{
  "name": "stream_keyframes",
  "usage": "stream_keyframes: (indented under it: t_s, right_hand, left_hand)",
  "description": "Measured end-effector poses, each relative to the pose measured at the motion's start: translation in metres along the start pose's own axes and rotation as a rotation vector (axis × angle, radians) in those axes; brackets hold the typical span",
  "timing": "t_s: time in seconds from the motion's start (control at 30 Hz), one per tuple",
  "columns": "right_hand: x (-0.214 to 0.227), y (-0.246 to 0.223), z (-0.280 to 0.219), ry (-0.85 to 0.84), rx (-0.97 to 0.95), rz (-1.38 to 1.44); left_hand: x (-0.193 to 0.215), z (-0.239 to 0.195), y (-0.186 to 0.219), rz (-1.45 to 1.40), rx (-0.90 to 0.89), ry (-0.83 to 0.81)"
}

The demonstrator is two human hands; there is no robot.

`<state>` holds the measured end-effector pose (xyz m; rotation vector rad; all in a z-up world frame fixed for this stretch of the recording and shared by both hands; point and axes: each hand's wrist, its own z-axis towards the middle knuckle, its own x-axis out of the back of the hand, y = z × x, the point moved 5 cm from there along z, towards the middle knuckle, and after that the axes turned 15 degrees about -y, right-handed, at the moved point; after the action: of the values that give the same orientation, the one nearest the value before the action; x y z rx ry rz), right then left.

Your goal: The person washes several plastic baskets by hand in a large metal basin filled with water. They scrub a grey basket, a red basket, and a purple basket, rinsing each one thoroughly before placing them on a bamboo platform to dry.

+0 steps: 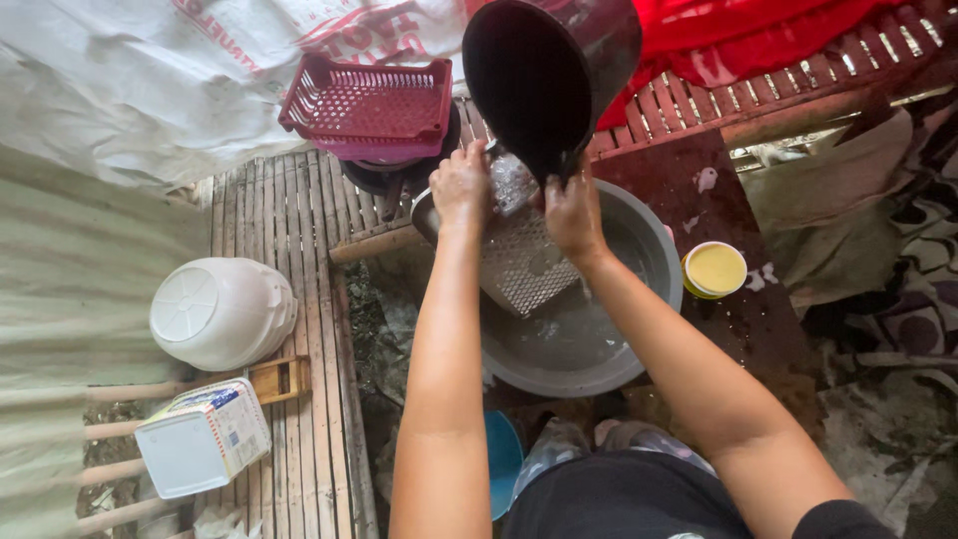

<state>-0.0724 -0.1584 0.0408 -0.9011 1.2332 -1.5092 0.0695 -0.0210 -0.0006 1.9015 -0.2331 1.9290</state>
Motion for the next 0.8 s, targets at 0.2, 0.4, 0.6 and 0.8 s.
stream_keyframes:
  t_s: [0.2,0.4,0.6,0.8]
  right_hand:
    - [0.001,-0.003,0.006,-0.115,-0.006,0.161]
    - [0.015,0.005,0.024,-0.131,-0.053,0.477]
    - [0.019,-0.001,0.061,-0.044,0.02,0.503]
    - [0.02,-0.016,0.102,-0.035,0.158,0.579]
  left_hand:
    - [-0.009,0.002,0.013,-0.095,-0.331,0.173]
    - [0.016,-0.021,0.042,-0.075,-0.165,0.003]
    - [-0.004,-0.007,0.042,-0.157,-0.404,0.06]
    - [0.036,-0.033,0.057,-0.087,-0.04,-0.111]
